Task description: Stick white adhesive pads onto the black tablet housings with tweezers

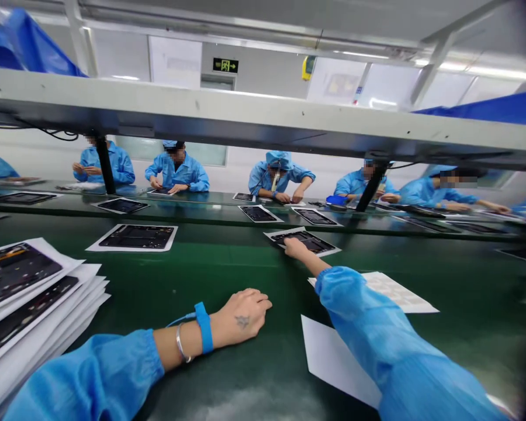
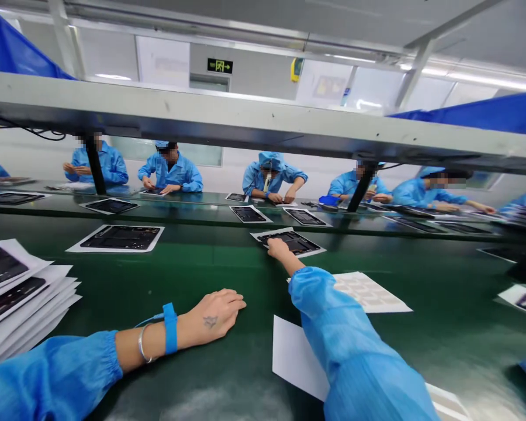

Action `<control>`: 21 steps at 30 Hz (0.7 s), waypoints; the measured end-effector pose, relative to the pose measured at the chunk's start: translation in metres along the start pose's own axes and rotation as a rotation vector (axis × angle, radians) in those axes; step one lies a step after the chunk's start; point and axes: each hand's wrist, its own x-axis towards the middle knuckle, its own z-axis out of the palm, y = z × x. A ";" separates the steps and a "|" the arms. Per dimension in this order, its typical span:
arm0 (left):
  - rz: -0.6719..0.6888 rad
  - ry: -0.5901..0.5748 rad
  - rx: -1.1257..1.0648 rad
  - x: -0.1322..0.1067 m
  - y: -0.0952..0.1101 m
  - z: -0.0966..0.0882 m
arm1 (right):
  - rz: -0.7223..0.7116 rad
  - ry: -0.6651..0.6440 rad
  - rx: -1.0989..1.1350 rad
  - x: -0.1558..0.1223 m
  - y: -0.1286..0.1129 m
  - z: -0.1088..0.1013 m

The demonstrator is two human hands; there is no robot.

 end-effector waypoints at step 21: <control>0.092 -0.492 0.274 -0.067 0.132 -0.145 | -0.240 0.477 1.105 -0.303 0.008 -0.063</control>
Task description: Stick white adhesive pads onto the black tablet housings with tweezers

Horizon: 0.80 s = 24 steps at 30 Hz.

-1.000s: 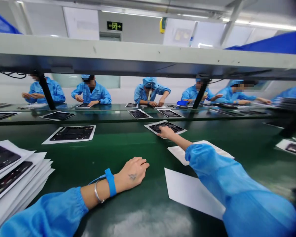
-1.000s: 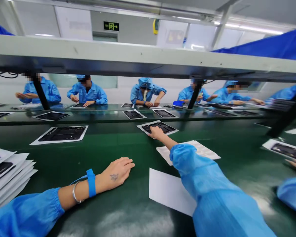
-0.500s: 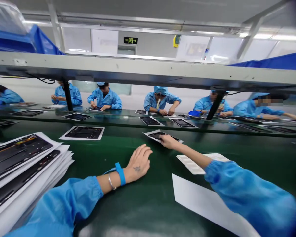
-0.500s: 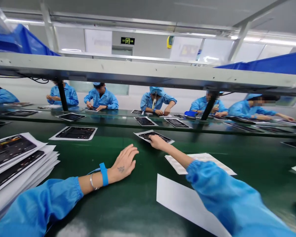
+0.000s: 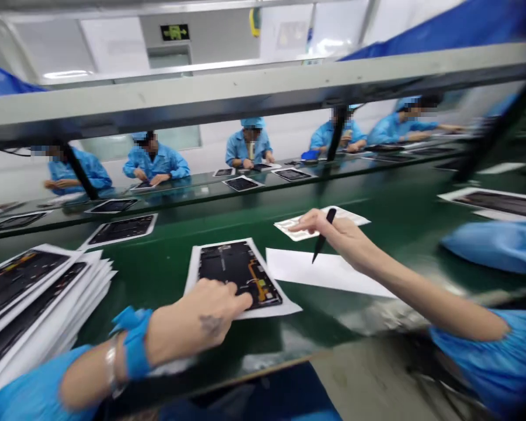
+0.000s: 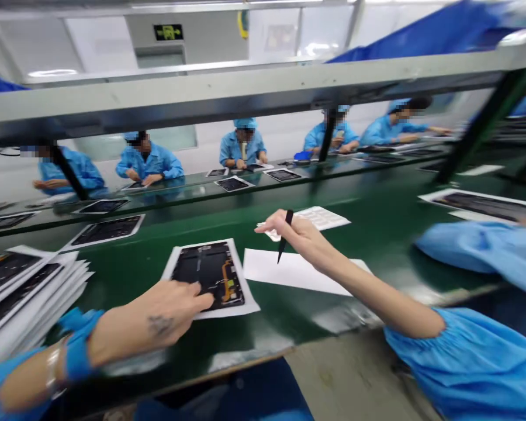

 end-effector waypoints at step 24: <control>0.696 0.320 -0.298 0.271 0.072 0.065 | 0.701 0.153 0.152 -0.129 0.095 -0.132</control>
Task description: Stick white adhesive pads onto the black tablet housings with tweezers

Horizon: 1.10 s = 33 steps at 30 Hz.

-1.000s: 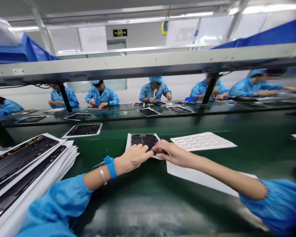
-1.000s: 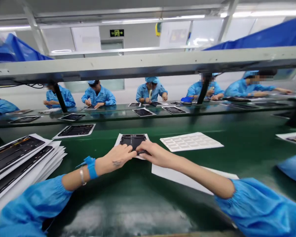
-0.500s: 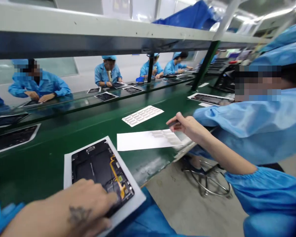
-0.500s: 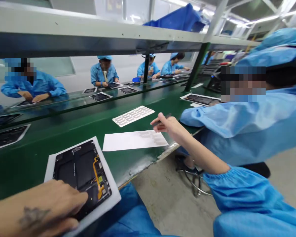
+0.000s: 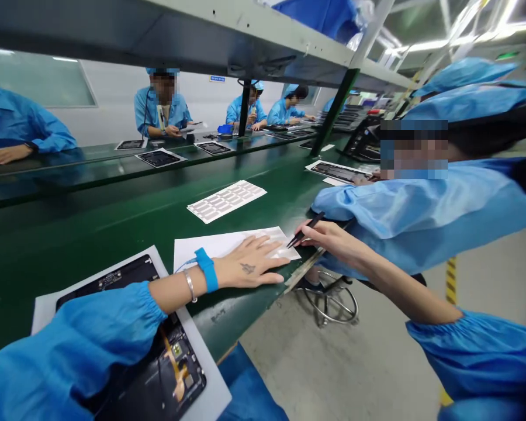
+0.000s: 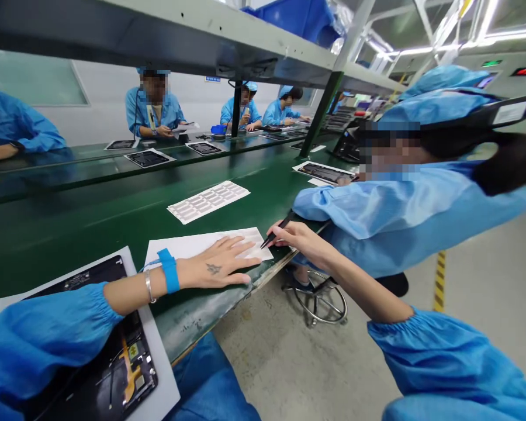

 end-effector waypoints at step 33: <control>-0.129 -0.011 -0.038 0.008 0.013 -0.001 | 0.004 0.027 -0.212 -0.001 -0.009 0.009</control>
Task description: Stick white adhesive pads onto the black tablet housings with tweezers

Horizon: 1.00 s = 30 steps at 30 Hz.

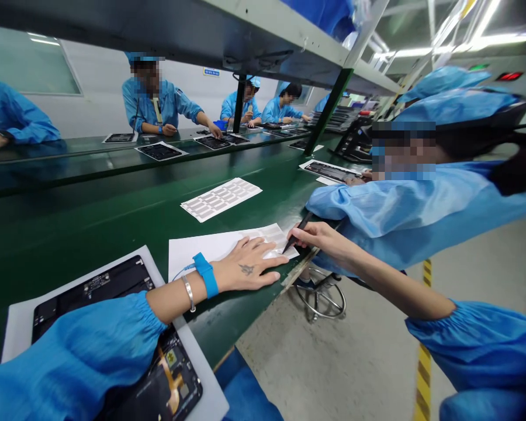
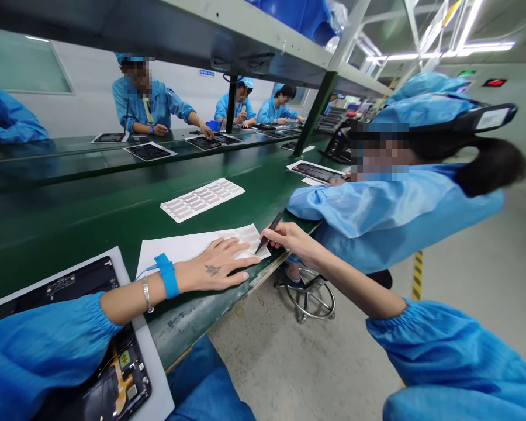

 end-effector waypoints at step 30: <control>-0.007 0.021 0.124 -0.017 -0.003 -0.011 | -0.229 0.376 0.417 -0.019 -0.071 0.007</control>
